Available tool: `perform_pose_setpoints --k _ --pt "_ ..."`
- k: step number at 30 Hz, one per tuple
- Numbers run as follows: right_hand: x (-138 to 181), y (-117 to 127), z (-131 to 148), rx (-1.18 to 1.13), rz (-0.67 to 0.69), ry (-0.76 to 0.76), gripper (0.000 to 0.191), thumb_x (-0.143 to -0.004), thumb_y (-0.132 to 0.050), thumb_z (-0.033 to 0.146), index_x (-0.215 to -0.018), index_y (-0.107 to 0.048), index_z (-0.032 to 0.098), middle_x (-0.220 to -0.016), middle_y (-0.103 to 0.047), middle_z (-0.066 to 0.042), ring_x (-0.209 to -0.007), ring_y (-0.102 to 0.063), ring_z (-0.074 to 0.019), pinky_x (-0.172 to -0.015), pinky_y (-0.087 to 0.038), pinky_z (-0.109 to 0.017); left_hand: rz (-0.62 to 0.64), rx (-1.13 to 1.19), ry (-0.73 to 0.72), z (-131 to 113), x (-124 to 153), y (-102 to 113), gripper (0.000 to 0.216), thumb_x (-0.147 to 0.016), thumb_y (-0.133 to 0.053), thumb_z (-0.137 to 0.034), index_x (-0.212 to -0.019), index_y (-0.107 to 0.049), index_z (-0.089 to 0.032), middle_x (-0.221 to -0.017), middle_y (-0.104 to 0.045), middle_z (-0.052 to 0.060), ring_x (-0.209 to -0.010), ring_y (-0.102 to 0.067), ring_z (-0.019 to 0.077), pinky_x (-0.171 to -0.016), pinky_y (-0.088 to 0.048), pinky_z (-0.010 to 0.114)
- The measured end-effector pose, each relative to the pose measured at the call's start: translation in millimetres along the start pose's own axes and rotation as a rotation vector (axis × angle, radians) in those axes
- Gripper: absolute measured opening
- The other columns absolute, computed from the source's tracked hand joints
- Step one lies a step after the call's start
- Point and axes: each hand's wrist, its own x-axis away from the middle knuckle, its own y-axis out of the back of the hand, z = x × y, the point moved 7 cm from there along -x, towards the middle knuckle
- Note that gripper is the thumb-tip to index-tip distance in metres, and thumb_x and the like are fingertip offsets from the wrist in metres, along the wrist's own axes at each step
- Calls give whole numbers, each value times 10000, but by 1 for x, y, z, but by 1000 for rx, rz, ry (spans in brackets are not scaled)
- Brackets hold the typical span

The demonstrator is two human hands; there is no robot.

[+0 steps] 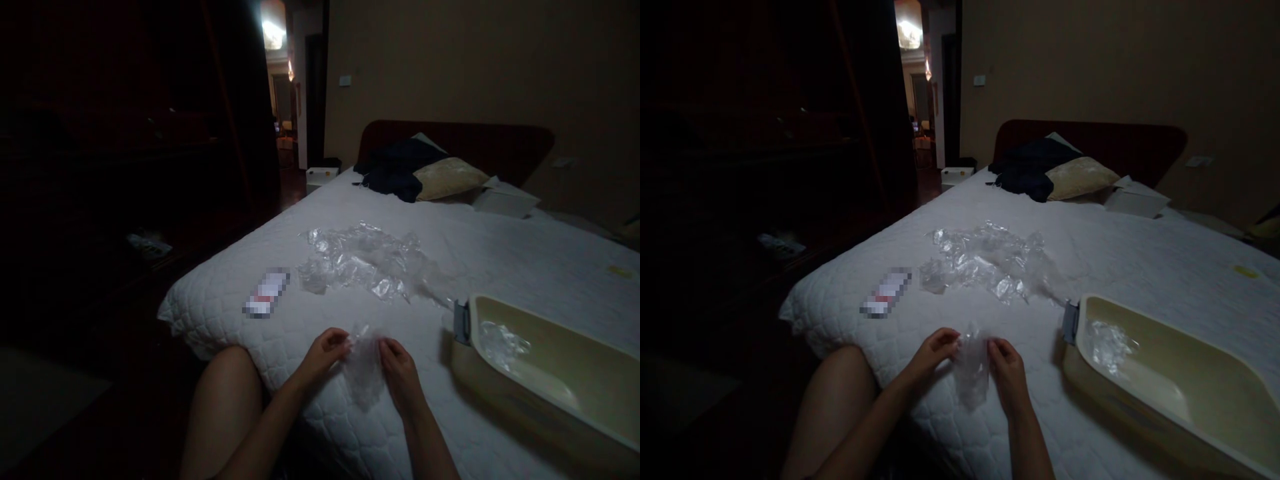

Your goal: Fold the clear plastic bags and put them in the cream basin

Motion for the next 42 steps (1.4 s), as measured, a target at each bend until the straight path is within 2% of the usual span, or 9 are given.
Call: perform_pose_setpoints --k 6,9,13,17,22,28,34,38,42 --pt "3 1 5 -33 -68 -4 214 -660 -670 366 -701 -599 168 -615 -542 28 -565 -478 -95 -524 -388 -199 -99 -57 -2 -13 4 2 239 -671 -608 -385 -662 -571 -149 -616 -552 6 -586 -511 116 -587 -389 235" --pt "4 2 2 -119 -86 -39 232 -643 -687 356 -776 -594 190 -600 -549 40 -538 -490 -90 -508 -395 -193 -140 -83 -73 -16 5 10 189 -722 -527 -301 -835 -605 -171 -802 -597 49 -741 -555 170 -666 -426 283" --pt "5 4 5 -140 -126 -48 263 -630 -694 359 -804 -586 193 -595 -571 30 -518 -513 -101 -495 -415 -205 -187 -458 -425 -39 16 11 376 -718 -504 -148 -1072 -575 -253 -1211 -471 68 -1134 -400 246 -945 -320 415" --pt "5 3 7 -133 -125 -44 259 -628 -695 356 -785 -582 184 -602 -585 18 -518 -520 -104 -489 -423 -209 -113 -765 -636 -47 26 -6 453 -769 -477 -131 -1193 -488 -290 -1348 -350 66 -1244 -274 270 -1007 -205 503" --pt "3 4 4 -143 -119 -32 269 -635 -688 366 -805 -580 189 -601 -581 27 -508 -518 -105 -474 -416 -213 72 -879 -707 -41 31 -20 399 -831 -421 -161 -1192 -487 -317 -1307 -427 68 -1222 -345 256 -1000 -227 476" --pt "3 8 2 -156 -150 -31 366 -631 -696 364 -935 -566 209 -598 -592 43 -503 -525 -97 -475 -412 -199 115 -786 -646 -41 36 -16 320 -830 -447 -207 -1124 -551 -276 -1255 -494 79 -1200 -389 257 -998 -234 485" --pt "5 11 3 -135 -195 -29 382 -650 -663 421 -948 -571 201 -586 -581 32 -507 -518 -108 -477 -411 -212 -50 -537 -548 -57 36 -14 208 -796 -496 -281 -930 -641 -215 -1162 -568 83 -1146 -443 257 -983 -296 442" --pt "5 14 4 -231 -223 -32 348 -722 -535 512 -855 -603 197 -635 -592 4 -537 -523 -116 -507 -421 -234 -232 -266 -344 -56 30 -1 227 -784 -495 -359 -795 -626 -174 -827 -652 70 -816 -595 207 -776 -449 338" --pt "4 16 4 -238 -232 -36 327 -717 -547 495 -846 -616 202 -702 -612 -16 -607 -546 -131 -524 -418 -236 -301 116 -93 -42 23 9 294 -741 -502 -458 -696 -508 -168 -559 -568 -2 -467 -539 130 -454 -437 242"
